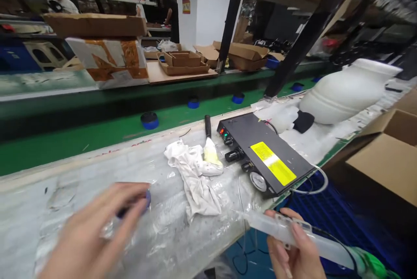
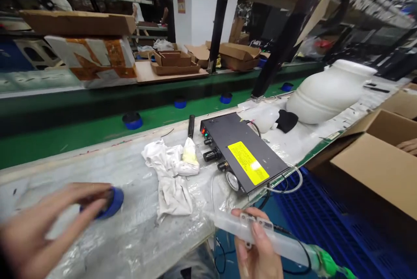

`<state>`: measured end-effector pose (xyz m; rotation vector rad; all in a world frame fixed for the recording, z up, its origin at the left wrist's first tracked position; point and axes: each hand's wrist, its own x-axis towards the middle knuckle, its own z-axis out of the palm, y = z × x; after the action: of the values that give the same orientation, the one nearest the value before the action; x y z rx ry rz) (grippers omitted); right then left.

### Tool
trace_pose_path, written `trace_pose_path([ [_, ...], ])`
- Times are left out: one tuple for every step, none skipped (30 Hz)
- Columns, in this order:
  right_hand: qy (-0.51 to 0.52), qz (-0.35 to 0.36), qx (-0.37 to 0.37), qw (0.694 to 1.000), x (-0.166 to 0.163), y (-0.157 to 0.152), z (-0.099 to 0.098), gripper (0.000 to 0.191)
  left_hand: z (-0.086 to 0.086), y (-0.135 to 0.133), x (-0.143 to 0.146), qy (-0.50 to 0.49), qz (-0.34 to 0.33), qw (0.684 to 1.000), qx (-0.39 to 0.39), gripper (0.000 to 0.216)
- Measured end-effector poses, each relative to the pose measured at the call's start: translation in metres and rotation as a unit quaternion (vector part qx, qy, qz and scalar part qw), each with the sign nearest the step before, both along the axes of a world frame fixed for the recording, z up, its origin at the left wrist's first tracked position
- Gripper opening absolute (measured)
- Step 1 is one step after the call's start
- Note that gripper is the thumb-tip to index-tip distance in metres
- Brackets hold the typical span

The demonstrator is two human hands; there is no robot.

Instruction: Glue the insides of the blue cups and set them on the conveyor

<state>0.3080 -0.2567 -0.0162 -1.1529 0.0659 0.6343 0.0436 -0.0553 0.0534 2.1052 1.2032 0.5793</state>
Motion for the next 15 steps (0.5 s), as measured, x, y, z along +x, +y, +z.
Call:
trace_pose_path([
  [-0.013, 0.008, -0.002, 1.000, 0.004, -0.001, -0.003, 0.052, -0.001, -0.012, 0.022, 0.022, -0.045, 0.998, 0.046, 0.031],
  [-0.029, 0.014, -0.004, 0.999, 0.007, -0.001, -0.005, 0.052, -0.004, -0.022, 0.044, 0.053, -0.092, 0.992, 0.071, 0.033],
  [-0.047, 0.017, -0.007, 0.999, 0.010, -0.002, -0.006, 0.051, -0.008, -0.029, 0.065, 0.110, -0.140, 0.982, 0.061, 0.037],
  [-0.066, 0.018, -0.010, 0.998, 0.011, -0.002, -0.005, 0.049, -0.012, -0.033, 0.083, 0.161, -0.164, 0.972, 0.051, 0.040],
  [-0.086, 0.019, -0.015, 0.996, 0.012, -0.002, -0.003, 0.049, -0.017, -0.033, 0.096, 0.194, -0.177, 0.964, 0.042, 0.040],
  [-0.106, 0.021, -0.020, 0.994, 0.013, -0.002, 0.001, 0.048, -0.021, -0.031, 0.105, 0.200, -0.183, 0.962, 0.034, 0.041],
  [-0.127, 0.023, -0.025, 0.991, 0.012, -0.001, 0.005, 0.047, -0.025, -0.027, 0.110, 0.177, -0.183, 0.967, 0.022, 0.040],
  [-0.148, 0.025, -0.031, 0.988, 0.009, -0.001, 0.010, 0.046, -0.028, -0.021, 0.111, 0.131, -0.179, 0.975, 0.002, 0.037],
  [-0.166, 0.031, -0.038, 0.985, 0.006, 0.000, 0.015, 0.045, -0.030, -0.016, 0.110, 0.069, -0.172, 0.982, -0.029, 0.033],
  [-0.182, 0.039, -0.046, 0.981, 0.002, 0.002, 0.021, 0.043, -0.031, -0.011, 0.107, 0.002, -0.165, 0.984, -0.071, 0.028],
  [-0.196, 0.048, -0.055, 0.978, -0.003, 0.004, 0.026, 0.041, -0.032, -0.007, 0.104, -0.061, -0.158, 0.978, -0.123, 0.024],
  [-0.208, 0.057, -0.063, 0.974, -0.007, 0.006, 0.032, 0.039, -0.032, -0.004, 0.101, -0.115, -0.155, 0.965, -0.179, 0.022],
  [-0.220, 0.068, -0.069, 0.971, -0.011, 0.009, 0.037, 0.037, -0.032, -0.003, 0.098, -0.159, -0.160, 0.946, -0.232, 0.021],
  [-0.234, 0.082, -0.073, 0.966, -0.014, 0.013, 0.041, 0.036, -0.033, -0.002, 0.096, -0.193, -0.176, 0.923, -0.281, 0.021],
  [-0.250, 0.097, -0.070, 0.961, -0.015, 0.017, 0.045, 0.035, -0.033, -0.002, 0.095, -0.218, -0.202, 0.898, -0.324, 0.021],
])
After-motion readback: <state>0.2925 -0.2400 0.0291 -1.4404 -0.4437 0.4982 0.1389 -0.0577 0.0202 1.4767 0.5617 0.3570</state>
